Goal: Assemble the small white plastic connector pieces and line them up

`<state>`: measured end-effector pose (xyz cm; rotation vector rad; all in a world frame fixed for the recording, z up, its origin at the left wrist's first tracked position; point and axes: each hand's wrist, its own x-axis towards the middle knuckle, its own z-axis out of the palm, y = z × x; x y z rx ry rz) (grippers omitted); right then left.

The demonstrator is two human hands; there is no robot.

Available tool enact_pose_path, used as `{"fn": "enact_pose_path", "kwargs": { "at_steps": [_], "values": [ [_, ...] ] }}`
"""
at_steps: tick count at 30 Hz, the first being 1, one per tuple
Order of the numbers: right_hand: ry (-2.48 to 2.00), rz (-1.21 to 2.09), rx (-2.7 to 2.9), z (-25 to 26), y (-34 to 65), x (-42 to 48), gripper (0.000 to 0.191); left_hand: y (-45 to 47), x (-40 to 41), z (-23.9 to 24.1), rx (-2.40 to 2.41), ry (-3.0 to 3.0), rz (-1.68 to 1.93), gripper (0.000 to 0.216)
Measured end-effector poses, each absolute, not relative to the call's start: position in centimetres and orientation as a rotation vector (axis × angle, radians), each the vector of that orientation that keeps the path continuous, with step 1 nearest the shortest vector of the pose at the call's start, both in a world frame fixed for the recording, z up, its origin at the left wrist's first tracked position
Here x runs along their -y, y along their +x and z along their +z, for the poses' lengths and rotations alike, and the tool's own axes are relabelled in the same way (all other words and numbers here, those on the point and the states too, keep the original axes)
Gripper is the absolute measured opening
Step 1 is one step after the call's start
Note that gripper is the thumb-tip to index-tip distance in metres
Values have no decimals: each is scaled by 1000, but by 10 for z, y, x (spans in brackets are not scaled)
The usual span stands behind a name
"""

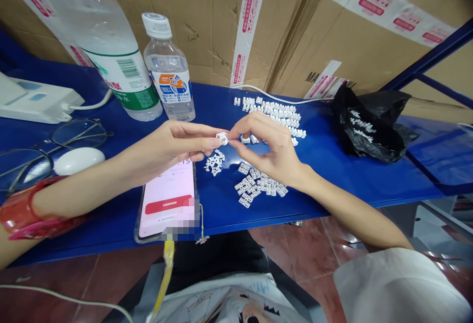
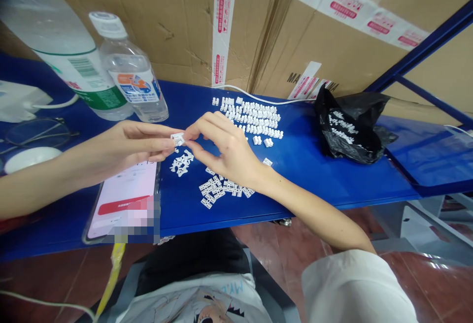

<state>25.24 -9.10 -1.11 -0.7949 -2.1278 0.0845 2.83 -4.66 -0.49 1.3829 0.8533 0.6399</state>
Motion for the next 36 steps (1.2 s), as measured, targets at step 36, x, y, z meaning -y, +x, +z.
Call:
{"fn": "enact_pose_path", "kwargs": {
  "at_steps": [36],
  "values": [
    [-713, 75, 2312, -9, 256, 92, 13, 21, 36, -8, -749, 1325, 418, 10]
  ]
}}
